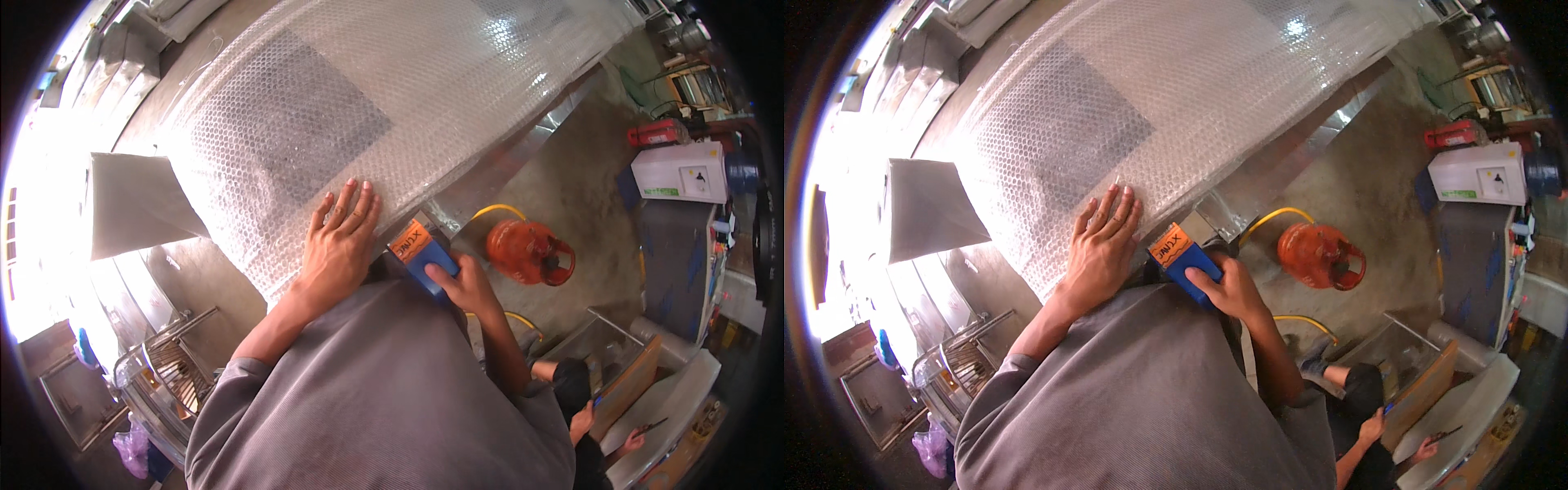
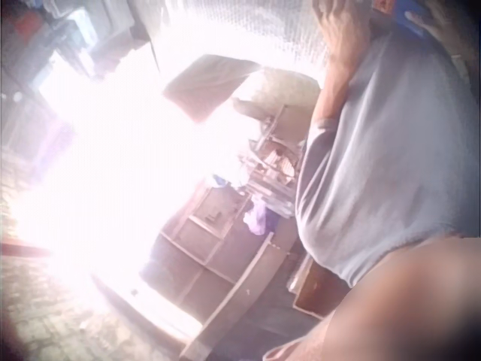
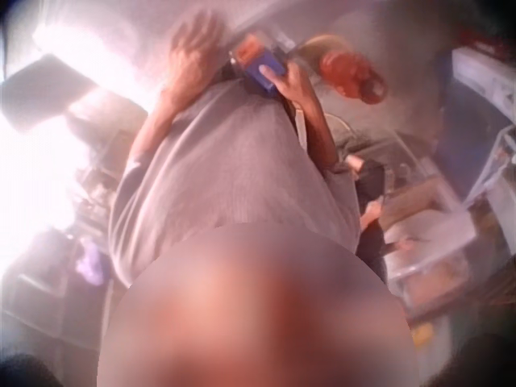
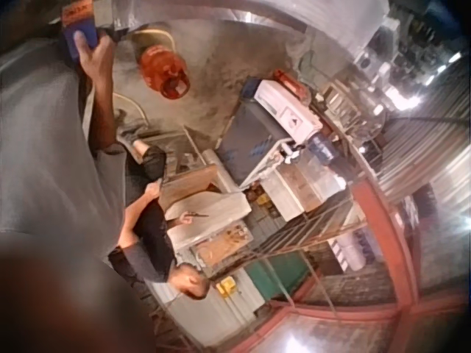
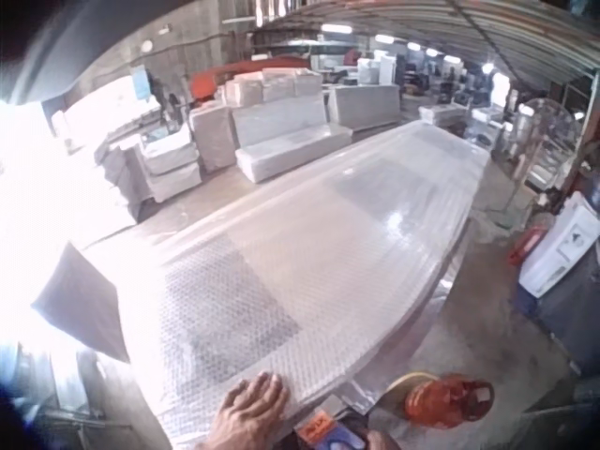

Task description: The person wraps a large furniture piece with bubble wrap and secures it using a handheld tape dispenser. They repeatedly apply tape along the edges and seams to hold the bubble wrap in place.

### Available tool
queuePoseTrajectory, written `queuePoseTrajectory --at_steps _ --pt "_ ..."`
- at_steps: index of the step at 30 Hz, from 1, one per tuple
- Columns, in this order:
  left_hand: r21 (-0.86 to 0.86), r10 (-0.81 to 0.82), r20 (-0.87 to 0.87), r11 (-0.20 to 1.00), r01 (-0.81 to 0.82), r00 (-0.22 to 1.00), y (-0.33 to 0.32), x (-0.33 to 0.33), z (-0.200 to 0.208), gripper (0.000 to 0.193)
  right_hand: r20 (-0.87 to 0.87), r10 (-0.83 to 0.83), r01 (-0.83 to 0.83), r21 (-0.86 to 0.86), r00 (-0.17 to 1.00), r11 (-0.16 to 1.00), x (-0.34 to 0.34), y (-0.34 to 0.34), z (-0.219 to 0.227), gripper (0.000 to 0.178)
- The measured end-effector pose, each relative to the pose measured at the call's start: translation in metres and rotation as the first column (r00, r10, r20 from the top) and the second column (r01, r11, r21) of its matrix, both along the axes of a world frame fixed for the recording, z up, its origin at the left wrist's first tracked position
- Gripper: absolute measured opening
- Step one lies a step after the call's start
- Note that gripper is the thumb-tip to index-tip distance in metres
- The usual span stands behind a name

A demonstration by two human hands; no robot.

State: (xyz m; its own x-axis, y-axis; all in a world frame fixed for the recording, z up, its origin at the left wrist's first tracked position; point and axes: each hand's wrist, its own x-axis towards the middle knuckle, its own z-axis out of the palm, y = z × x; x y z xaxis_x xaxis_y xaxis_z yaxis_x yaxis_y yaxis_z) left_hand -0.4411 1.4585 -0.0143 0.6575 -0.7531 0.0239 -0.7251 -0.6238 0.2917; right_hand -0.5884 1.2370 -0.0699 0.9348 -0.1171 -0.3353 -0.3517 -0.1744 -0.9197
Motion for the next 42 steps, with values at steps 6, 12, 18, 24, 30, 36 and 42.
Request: queuePoseTrajectory --at_steps 6,12,18,24,30,36,42 --pt "0.085 -0.075 0.1 0.994 0.067 0.992 -0.005 -0.006 0.0 0.068 0.034 -0.04 0.039 0.028 0.999 0.999 0.012 0.017 -0.044 0.054" --pt "0.279 -0.59 0.09 0.788 0.548 0.803 -0.01 0.002 -0.011 0.073 0.071 -0.026 0.018 0.102 0.997 0.995 0.009 0.017 -0.068 0.059" --pt "0.603 -0.672 0.237 0.668 0.437 0.701 -0.009 -0.003 -0.01 0.071 -0.183 -0.01 -0.005 -0.086 0.983 0.996 -0.01 0.008 -0.083 0.062" --pt "0.642 -0.736 0.28 0.621 0.45 0.617 -0.016 -0.003 -0.015 0.075 -0.377 0.051 -0.206 -0.384 0.925 0.9 0.016 0.015 -0.084 0.065" --pt "0.708 -0.801 0.287 0.547 0.447 0.526 -0.016 0.003 -0.025 0.081 -0.308 0.03 -0.242 -0.68 0.951 0.692 0.02 0.026 -0.058 0.055" --pt "0.541 -0.845 0.21 0.52 0.662 0.492 -0.03 0.002 -0.037 0.057 -0.337 -0.113 -0.023 -0.373 0.935 0.928 -0.039 0.03 -0.061 0.073" --pt "0.792 -0.88 0.093 0.349 0.502 0.466 -0.034 -0.012 -0.048 0.06 -0.352 -0.144 0.015 -0.343 0.925 0.939 -0.056 0.025 -0.085 0.08"
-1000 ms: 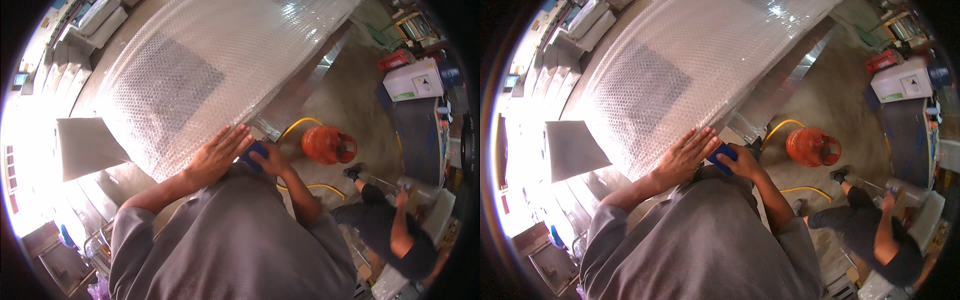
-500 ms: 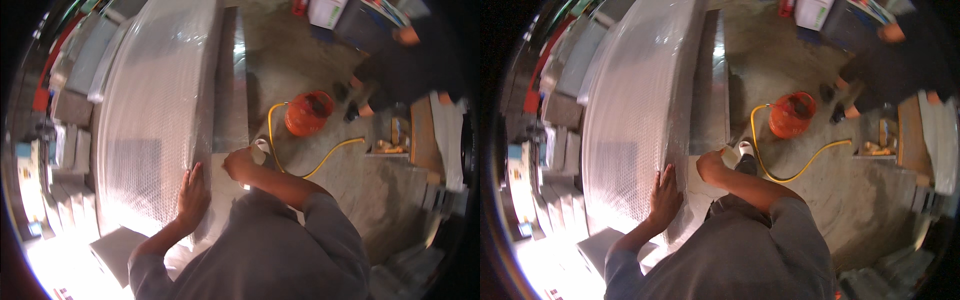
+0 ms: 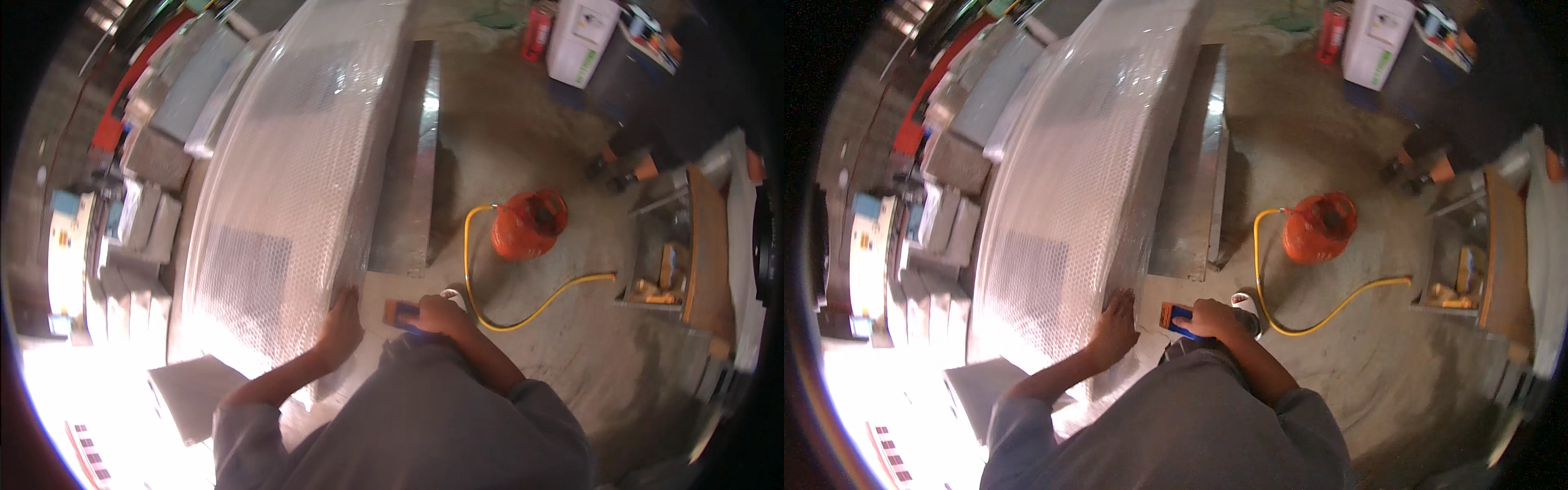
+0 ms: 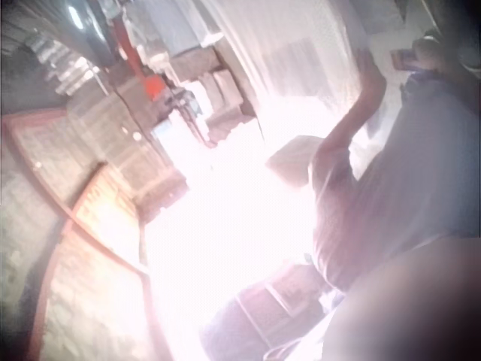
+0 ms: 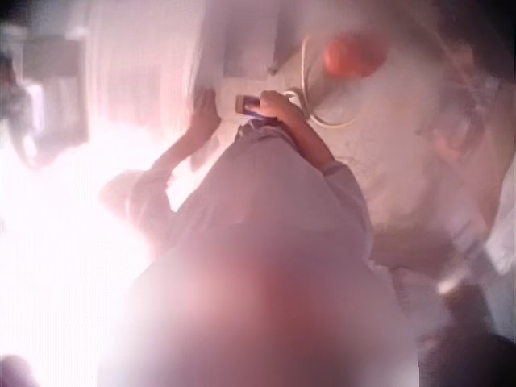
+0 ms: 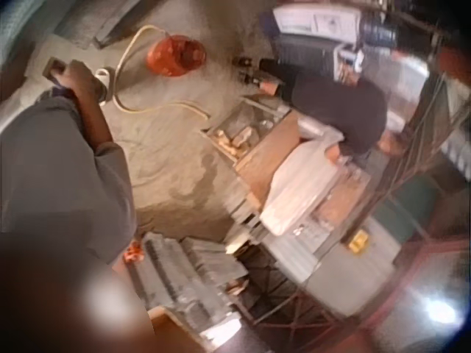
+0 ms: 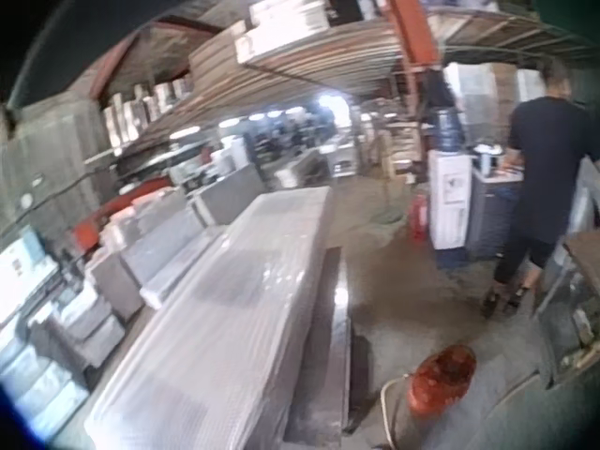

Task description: The person wraps a large furniture piece with bubble wrap and secures it using a handheld tape dispenser. They repeatedly apply tape along the edges and seams to hold the bubble wrap in place.

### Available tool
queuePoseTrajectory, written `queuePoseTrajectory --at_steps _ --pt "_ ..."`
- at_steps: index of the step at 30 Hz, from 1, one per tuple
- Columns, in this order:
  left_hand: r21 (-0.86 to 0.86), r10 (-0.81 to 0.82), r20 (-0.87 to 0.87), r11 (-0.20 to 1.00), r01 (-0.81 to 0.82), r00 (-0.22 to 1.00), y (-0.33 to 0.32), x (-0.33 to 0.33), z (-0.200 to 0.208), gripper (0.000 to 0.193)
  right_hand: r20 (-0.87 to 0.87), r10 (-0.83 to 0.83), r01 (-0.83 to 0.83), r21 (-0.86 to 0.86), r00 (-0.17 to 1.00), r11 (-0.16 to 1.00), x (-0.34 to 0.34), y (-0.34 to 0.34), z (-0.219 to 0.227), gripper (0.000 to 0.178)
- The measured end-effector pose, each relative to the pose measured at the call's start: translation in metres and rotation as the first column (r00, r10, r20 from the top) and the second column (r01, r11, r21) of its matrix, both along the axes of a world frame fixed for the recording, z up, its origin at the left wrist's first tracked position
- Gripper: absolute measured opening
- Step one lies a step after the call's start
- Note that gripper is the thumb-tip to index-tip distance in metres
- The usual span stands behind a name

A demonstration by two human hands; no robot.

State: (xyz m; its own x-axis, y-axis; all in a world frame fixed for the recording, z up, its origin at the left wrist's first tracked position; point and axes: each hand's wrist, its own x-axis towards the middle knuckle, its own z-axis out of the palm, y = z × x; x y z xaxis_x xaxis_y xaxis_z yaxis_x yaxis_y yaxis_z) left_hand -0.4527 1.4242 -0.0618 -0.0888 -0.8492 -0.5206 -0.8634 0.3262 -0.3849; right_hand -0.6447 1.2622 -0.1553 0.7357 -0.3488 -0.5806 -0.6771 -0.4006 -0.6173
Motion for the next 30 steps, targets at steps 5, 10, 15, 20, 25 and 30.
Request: queuePoseTrajectory --at_steps 5,10,15,20,25,30 --pt "-0.106 0.049 -0.258 0.991 -0.079 0.965 0.005 -0.006 0.013 0.058 0.163 -0.081 0.086 -0.021 0.983 0.996 -0.031 -0.034 -0.002 0.074" --pt "-0.491 0.305 -0.59 0.6 -0.632 0.748 0.06 -0.047 0.039 0.069 0.158 -0.226 0.199 0.172 0.961 0.965 -0.073 -0.065 -0.005 0.067" --pt "-0.468 0.688 -0.546 0.222 -0.855 0.477 0.123 -0.078 0.029 0.075 0.133 -0.272 0.256 0.12 0.953 0.959 -0.079 -0.076 0.002 0.06" --pt "-0.451 0.592 -0.708 0.04 -0.892 0.385 0.125 -0.115 0.031 0.066 0.264 0.026 -0.064 0.135 0.964 0.989 -0.051 -0.067 0.043 0.062" --pt "0.375 -0.036 -0.927 -0.109 -0.921 -0.374 0.094 -0.148 0.054 0.062 0.497 0.223 -0.346 0.169 0.838 0.923 -0.035 -0.018 0.098 0.079" --pt "0.761 -0.221 -0.606 0.118 -0.637 -0.764 0.114 -0.124 0.053 0.043 0.578 0.326 -0.438 0.061 0.748 0.897 -0.027 0.03 0.123 0.081"
